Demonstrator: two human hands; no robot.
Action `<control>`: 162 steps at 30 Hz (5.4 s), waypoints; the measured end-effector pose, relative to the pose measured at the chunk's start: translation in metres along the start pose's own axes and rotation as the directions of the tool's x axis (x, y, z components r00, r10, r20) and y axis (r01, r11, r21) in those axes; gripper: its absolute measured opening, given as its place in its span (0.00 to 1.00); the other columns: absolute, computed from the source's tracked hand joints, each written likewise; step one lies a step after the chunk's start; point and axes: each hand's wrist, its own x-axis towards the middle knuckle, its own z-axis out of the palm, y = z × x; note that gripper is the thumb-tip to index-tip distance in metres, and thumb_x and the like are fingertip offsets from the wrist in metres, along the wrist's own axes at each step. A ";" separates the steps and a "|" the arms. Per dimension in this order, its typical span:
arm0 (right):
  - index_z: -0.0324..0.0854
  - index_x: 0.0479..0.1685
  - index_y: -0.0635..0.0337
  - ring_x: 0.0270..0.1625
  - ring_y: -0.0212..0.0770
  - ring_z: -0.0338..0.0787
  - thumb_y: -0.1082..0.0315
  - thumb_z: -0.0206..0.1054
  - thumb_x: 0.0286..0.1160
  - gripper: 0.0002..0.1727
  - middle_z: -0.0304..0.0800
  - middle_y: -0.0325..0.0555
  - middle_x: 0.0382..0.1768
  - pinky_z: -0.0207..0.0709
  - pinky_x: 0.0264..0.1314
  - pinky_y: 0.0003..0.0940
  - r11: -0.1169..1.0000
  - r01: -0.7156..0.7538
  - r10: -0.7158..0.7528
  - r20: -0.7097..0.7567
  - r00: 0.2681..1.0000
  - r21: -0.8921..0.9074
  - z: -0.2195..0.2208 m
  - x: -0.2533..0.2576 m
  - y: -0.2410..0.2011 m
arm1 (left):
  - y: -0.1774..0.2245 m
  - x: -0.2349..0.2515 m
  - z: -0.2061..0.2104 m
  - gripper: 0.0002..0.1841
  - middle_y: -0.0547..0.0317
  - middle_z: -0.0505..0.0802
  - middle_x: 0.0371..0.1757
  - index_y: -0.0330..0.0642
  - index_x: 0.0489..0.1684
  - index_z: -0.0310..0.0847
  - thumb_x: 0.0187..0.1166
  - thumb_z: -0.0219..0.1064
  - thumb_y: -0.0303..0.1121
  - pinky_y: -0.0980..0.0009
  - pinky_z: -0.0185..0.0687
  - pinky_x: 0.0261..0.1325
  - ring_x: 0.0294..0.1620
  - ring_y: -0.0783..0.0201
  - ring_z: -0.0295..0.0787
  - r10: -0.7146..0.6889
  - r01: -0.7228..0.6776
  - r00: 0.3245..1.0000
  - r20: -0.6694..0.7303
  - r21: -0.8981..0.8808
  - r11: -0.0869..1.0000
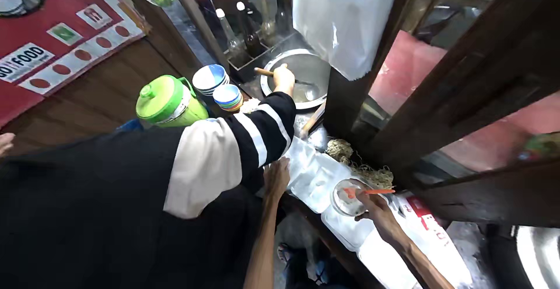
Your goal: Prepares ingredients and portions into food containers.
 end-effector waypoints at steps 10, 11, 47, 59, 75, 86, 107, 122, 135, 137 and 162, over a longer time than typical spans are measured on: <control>0.72 0.82 0.55 0.40 0.39 0.94 0.58 0.54 0.89 0.25 0.89 0.47 0.58 0.88 0.31 0.34 1.000 0.010 -0.009 0.049 0.999 -0.019 0.007 0.003 0.000 | -0.012 -0.021 0.010 0.47 0.39 0.79 0.82 0.38 0.73 0.84 0.74 0.56 0.76 0.38 0.34 0.94 0.89 0.41 0.65 0.063 -0.061 0.989 0.133 -0.019 0.998; 0.72 0.82 0.55 0.40 0.40 0.94 0.59 0.55 0.89 0.25 0.89 0.47 0.58 0.88 0.30 0.34 1.000 0.009 -0.008 0.049 0.999 -0.013 0.009 0.003 -0.001 | -0.012 -0.021 0.009 0.48 0.38 0.79 0.81 0.38 0.72 0.84 0.72 0.58 0.76 0.40 0.40 0.94 0.87 0.41 0.67 0.056 -0.052 0.989 0.135 -0.033 0.998; 0.70 0.83 0.55 0.41 0.41 0.94 0.60 0.54 0.92 0.24 0.89 0.49 0.58 0.89 0.32 0.34 0.999 0.029 -0.030 0.069 0.997 0.020 0.030 0.010 -0.010 | -0.015 -0.014 0.003 0.37 0.42 0.88 0.73 0.36 0.68 0.85 0.85 0.55 0.64 0.39 0.41 0.93 0.82 0.45 0.76 0.087 -0.080 0.979 0.183 -0.045 0.996; 0.70 0.83 0.57 0.46 0.40 0.93 0.60 0.54 0.92 0.25 0.87 0.48 0.63 0.89 0.35 0.35 0.996 0.080 -0.083 0.108 0.991 0.032 0.050 0.025 -0.027 | -0.013 -0.017 -0.001 0.30 0.45 0.91 0.68 0.36 0.74 0.82 0.93 0.48 0.53 0.42 0.44 0.94 0.76 0.49 0.85 0.078 -0.068 0.993 0.085 -0.118 0.991; 0.65 0.86 0.64 0.66 0.60 0.88 0.60 0.54 0.94 0.27 0.80 0.68 0.72 0.83 0.65 0.55 0.873 0.137 0.012 0.302 0.953 -0.468 0.149 0.175 -0.025 | -0.009 -0.008 -0.002 0.24 0.31 0.87 0.67 0.25 0.68 0.79 0.95 0.43 0.37 0.48 0.72 0.79 0.73 0.40 0.82 -0.315 0.283 0.949 -0.018 -0.388 0.877; 0.70 0.81 0.66 0.52 0.55 0.91 0.60 0.54 0.93 0.25 0.84 0.67 0.63 0.86 0.54 0.50 0.901 0.080 0.042 0.268 0.962 -0.426 0.144 0.181 -0.032 | -0.008 0.002 0.001 0.24 0.35 0.93 0.57 0.26 0.66 0.81 0.93 0.53 0.41 0.47 0.80 0.70 0.59 0.43 0.91 -0.325 0.188 0.919 -0.225 -0.473 0.861; 0.84 0.53 0.69 0.34 0.39 0.89 0.63 0.57 0.87 0.17 0.90 0.49 0.32 0.82 0.44 0.37 0.685 0.555 -0.519 0.219 0.826 -0.473 0.149 0.155 -0.030 | -0.015 0.007 -0.001 0.26 0.42 0.93 0.35 0.26 0.42 0.87 0.93 0.56 0.46 0.59 0.92 0.45 0.34 0.58 0.93 -0.502 0.274 0.865 0.015 -0.852 0.447; 0.81 0.50 0.69 0.28 0.28 0.80 0.67 0.62 0.87 0.11 0.84 0.39 0.27 0.76 0.37 0.26 0.923 0.354 -0.361 -0.025 0.932 -0.148 0.132 0.158 -0.047 | -0.030 -0.007 -0.012 0.26 0.47 0.92 0.30 0.26 0.43 0.86 0.94 0.54 0.44 0.64 0.91 0.38 0.26 0.63 0.91 -0.567 0.244 0.821 -0.061 -0.861 0.446; 0.86 0.52 0.69 0.41 0.39 0.90 0.65 0.60 0.86 0.15 0.91 0.50 0.38 0.84 0.49 0.35 0.633 0.627 -0.643 0.141 0.752 -0.454 0.117 0.146 -0.025 | -0.038 -0.023 -0.017 0.25 0.45 0.94 0.35 0.26 0.47 0.87 0.94 0.55 0.45 0.65 0.93 0.41 0.32 0.63 0.94 -0.610 0.211 0.787 -0.096 -0.887 0.411; 0.81 0.51 0.69 0.32 0.28 0.83 0.66 0.59 0.87 0.13 0.85 0.41 0.30 0.78 0.40 0.25 0.825 0.509 -0.523 0.012 0.853 -0.247 0.123 0.136 -0.036 | -0.032 -0.024 -0.019 0.25 0.45 0.94 0.35 0.26 0.48 0.86 0.94 0.55 0.44 0.65 0.93 0.41 0.32 0.63 0.94 -0.611 0.214 0.786 -0.092 -0.887 0.409; 0.72 0.82 0.60 0.20 0.29 0.83 0.67 0.58 0.81 0.28 0.88 0.39 0.25 0.80 0.27 0.27 0.960 0.098 -0.090 0.040 0.995 -0.262 0.019 -0.056 -0.011 | 0.061 -0.136 -0.014 0.28 0.50 0.95 0.50 0.26 0.71 0.76 0.95 0.41 0.44 0.68 0.91 0.50 0.44 0.66 0.95 -0.184 0.091 0.983 -0.021 -0.813 0.576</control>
